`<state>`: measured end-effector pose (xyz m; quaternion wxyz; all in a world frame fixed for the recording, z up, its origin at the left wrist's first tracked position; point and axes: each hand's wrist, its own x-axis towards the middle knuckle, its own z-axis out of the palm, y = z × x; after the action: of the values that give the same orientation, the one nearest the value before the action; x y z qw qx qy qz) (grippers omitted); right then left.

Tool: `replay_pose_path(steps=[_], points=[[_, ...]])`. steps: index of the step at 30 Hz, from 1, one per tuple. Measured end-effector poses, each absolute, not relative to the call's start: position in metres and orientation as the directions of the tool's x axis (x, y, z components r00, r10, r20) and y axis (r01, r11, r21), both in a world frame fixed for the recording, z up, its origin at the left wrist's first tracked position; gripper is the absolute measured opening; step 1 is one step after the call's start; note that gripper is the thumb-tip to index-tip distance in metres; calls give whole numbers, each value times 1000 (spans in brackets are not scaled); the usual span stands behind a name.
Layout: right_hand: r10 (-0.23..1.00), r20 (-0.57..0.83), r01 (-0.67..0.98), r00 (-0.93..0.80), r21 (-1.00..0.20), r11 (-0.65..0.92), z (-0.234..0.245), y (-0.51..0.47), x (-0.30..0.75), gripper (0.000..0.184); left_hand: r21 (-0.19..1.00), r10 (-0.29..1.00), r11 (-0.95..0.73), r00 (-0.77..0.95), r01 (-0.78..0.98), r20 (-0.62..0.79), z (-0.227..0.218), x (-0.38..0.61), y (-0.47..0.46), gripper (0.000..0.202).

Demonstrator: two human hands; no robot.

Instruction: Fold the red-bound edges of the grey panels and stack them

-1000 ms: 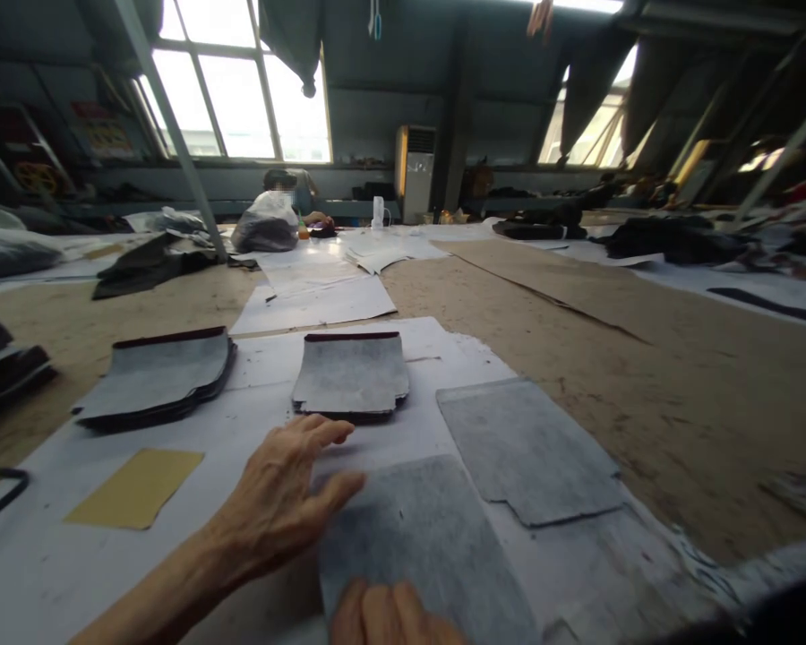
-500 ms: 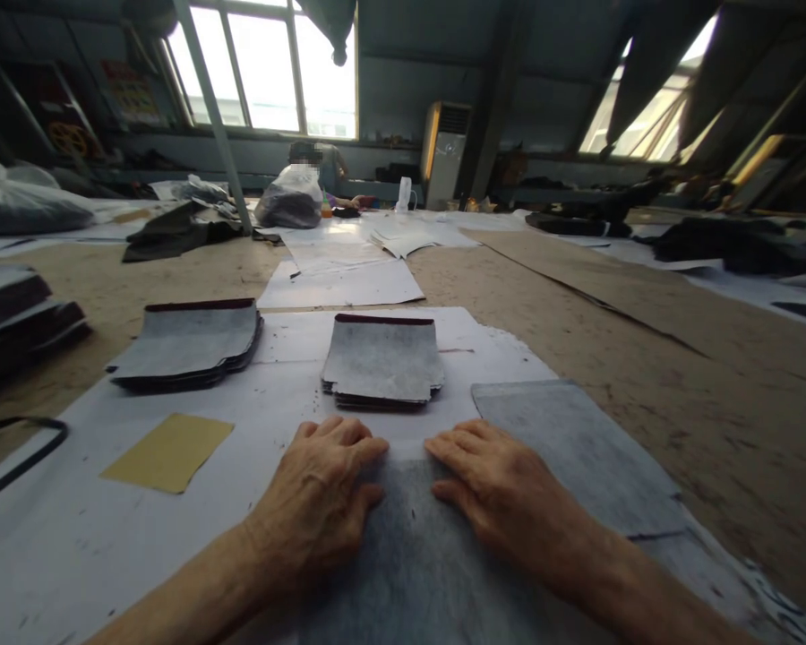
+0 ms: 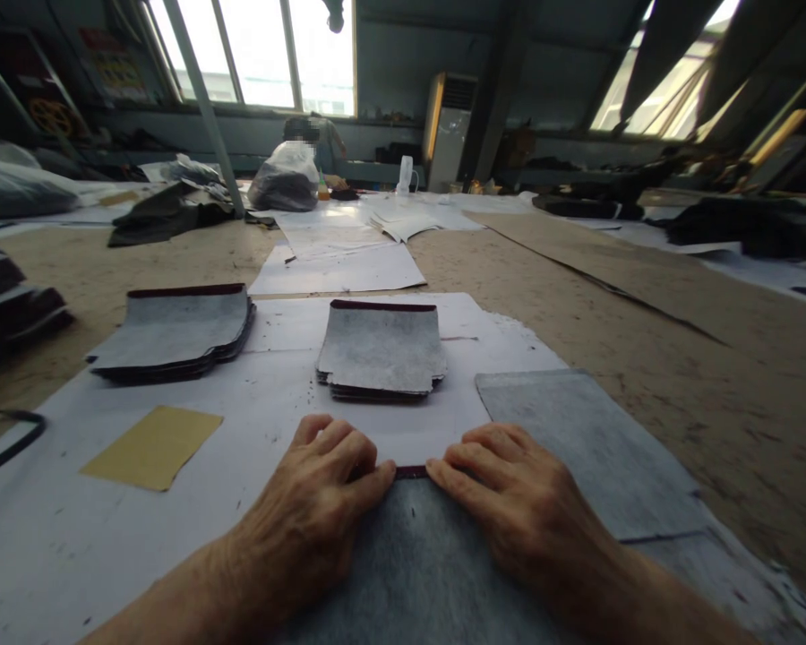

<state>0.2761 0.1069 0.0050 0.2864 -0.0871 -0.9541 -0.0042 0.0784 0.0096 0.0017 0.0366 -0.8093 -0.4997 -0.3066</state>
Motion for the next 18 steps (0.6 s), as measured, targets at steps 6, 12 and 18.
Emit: replay_pose_path(steps=[6, 12, 18], points=[[96, 490, 143, -867, 61, 988, 5, 105, 278, 28, 221, 791, -528, 380, 820, 480, 1, 81, 6, 32], [11, 468, 146, -884, 252, 957, 7, 97, 274, 31, 223, 819, -501, 374, 837, 436, 0, 81, 5, 35], [10, 417, 130, -909, 259, 957, 11, 88, 265, 30, 213, 816, -471, 330, 856, 474, 3, 81, 6, 34]])
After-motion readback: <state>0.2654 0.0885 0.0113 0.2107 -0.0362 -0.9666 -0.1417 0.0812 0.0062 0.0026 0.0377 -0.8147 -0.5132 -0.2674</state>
